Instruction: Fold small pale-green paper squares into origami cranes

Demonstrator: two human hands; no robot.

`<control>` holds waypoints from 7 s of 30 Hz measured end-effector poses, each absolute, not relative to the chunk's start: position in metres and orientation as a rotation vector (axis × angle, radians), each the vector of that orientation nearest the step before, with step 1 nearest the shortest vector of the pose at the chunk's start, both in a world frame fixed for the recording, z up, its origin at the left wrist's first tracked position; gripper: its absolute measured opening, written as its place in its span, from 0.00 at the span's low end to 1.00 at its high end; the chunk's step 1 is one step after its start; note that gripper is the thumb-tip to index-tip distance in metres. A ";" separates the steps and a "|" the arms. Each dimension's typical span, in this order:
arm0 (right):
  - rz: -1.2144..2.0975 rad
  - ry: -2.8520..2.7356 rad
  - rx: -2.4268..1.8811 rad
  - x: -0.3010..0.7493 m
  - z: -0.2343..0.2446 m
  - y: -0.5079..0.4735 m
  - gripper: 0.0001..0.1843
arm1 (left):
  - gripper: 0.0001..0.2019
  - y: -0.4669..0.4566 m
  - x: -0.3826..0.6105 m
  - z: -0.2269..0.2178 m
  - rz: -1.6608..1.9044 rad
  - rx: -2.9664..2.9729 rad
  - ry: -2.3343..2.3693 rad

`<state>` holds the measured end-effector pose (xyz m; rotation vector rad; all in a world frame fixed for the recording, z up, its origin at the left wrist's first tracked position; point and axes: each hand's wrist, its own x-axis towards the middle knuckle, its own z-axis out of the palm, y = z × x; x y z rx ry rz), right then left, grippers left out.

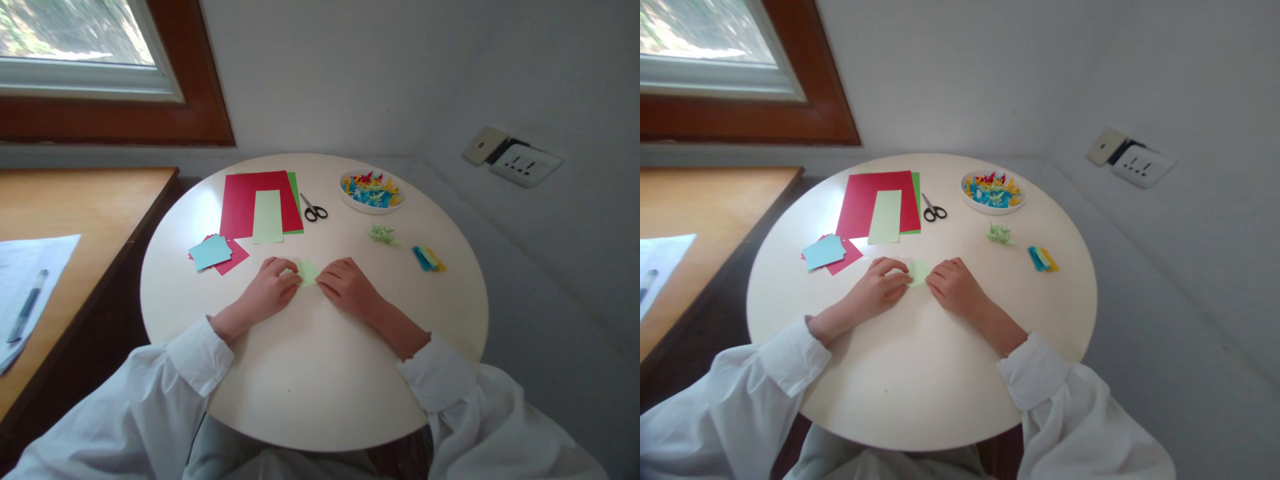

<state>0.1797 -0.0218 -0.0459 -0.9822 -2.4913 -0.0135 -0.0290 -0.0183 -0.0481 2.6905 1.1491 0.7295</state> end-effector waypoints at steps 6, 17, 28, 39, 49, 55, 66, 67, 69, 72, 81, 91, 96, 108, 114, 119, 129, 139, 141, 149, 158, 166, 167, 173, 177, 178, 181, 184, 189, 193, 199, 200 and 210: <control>-0.160 -2.597 -0.921 0.169 -0.041 -0.038 0.14 | 0.13 -0.038 -0.020 -0.039 0.527 2.846 1.226; 0.451 -2.292 -1.153 0.188 -0.049 -0.010 0.02 | 0.10 -0.030 -0.032 -0.048 0.695 2.496 1.211; 0.700 -2.216 -1.119 0.188 -0.042 -0.005 0.07 | 0.10 -0.032 -0.031 -0.046 0.743 2.430 1.264; 0.633 -2.187 -1.245 0.181 -0.046 -0.003 0.04 | 0.09 -0.031 -0.028 -0.044 0.724 2.252 1.415; 0.556 -2.334 -1.482 0.170 -0.036 -0.006 0.06 | 0.10 -0.034 -0.024 -0.040 0.662 2.180 1.626; 0.535 -2.390 -1.594 0.165 -0.029 -0.009 0.07 | 0.12 -0.034 -0.023 -0.038 0.523 2.228 1.687; 0.315 -2.377 -1.619 0.157 -0.036 -0.011 0.09 | 0.12 -0.034 -0.024 -0.038 0.492 2.235 1.691; 0.290 -2.366 -1.600 0.157 -0.037 -0.012 0.09 | 0.12 -0.034 -0.024 -0.038 0.494 2.238 1.691; 0.250 -2.344 -1.539 0.156 -0.040 -0.012 0.09 | 0.12 -0.034 -0.024 -0.038 0.499 2.240 1.691; 0.258 -2.311 -1.439 0.155 -0.045 -0.011 0.09 | 0.12 -0.034 -0.023 -0.038 0.508 2.238 1.685; 0.402 -2.275 -1.385 0.151 -0.048 -0.006 0.11 | 0.07 -0.041 -0.025 -0.036 0.603 2.398 1.681; 0.365 -2.307 -1.385 0.151 -0.047 -0.006 0.09 | 0.23 -0.090 -0.006 -0.033 0.396 2.962 1.350; 0.325 -2.332 -1.403 0.150 -0.045 -0.006 0.09 | 0.27 -0.095 -0.006 -0.036 0.223 2.933 1.383; 0.348 -2.325 -1.403 0.151 -0.045 -0.007 0.09 | 0.27 -0.101 -0.005 -0.034 0.217 2.865 1.424; 0.356 -2.316 -1.399 0.151 -0.045 -0.008 0.09 | 0.26 -0.102 -0.004 -0.033 0.250 2.862 1.443; 0.345 -2.314 -1.404 0.151 -0.045 -0.008 0.10 | 0.27 -0.104 -0.004 -0.034 0.245 2.841 1.452; 0.323 -2.319 -1.406 0.151 -0.045 -0.008 0.10 | 0.27 -0.105 -0.004 -0.035 0.251 2.809 1.448; 0.265 -2.332 -1.416 0.150 -0.045 -0.008 0.10 | 0.27 -0.105 -0.004 -0.036 0.255 2.815 1.458; 0.261 -2.338 -1.419 0.150 -0.045 -0.008 0.10 | 0.27 -0.105 -0.004 -0.036 0.252 2.811 1.455; 0.269 -2.353 -1.412 0.151 -0.045 -0.008 0.10 | 0.25 -0.104 -0.005 -0.032 0.216 2.781 1.455; 0.265 -2.347 -1.421 0.150 -0.045 -0.009 0.10 | 0.25 -0.103 -0.005 -0.032 0.208 2.779 1.458; 0.241 -2.349 -1.426 0.149 -0.045 -0.009 0.09 | 0.25 -0.102 -0.006 -0.031 0.201 2.834 1.465; 0.233 -2.348 -1.424 0.149 -0.045 -0.009 0.10 | 0.24 -0.101 -0.006 -0.031 0.201 2.842 1.470; 0.206 -2.357 -1.418 0.150 -0.047 -0.008 0.09 | 0.26 -0.098 -0.004 -0.031 0.192 2.870 1.525; 0.185 -2.367 -1.409 0.150 -0.048 -0.007 0.09 | 0.28 -0.096 -0.003 -0.034 0.187 2.863 1.575; 0.181 -2.366 -1.409 0.150 -0.048 -0.007 0.09 | 0.28 -0.095 -0.003 -0.036 0.185 2.861 1.588; 0.157 -2.357 -1.407 0.150 -0.049 -0.007 0.10 | 0.29 -0.093 -0.002 -0.039 0.184 2.849 1.621; 0.129 -2.349 -1.411 0.149 -0.049 -0.007 0.09 | 0.30 -0.091 -0.001 -0.041 0.178 2.830 1.634; 0.102 -2.297 -1.494 0.150 -0.050 -0.007 0.07 | 0.30 -0.087 0.001 -0.039 0.156 2.801 1.637; 0.105 -2.297 -1.555 0.152 -0.051 -0.006 0.09 | 0.29 -0.085 0.001 -0.037 0.158 2.791 1.652; 0.113 -2.286 -1.603 0.158 -0.050 -0.006 0.07 | 0.27 -0.084 0.001 -0.038 0.178 2.790 1.668; 0.121 -2.285 -1.609 0.159 -0.049 -0.007 0.06 | 0.26 -0.083 0.001 -0.038 0.182 2.791 1.669; 0.282 -2.137 -1.486 0.169 -0.053 -0.001 0.07 | 0.22 -0.075 0.007 -0.038 0.244 2.740 1.737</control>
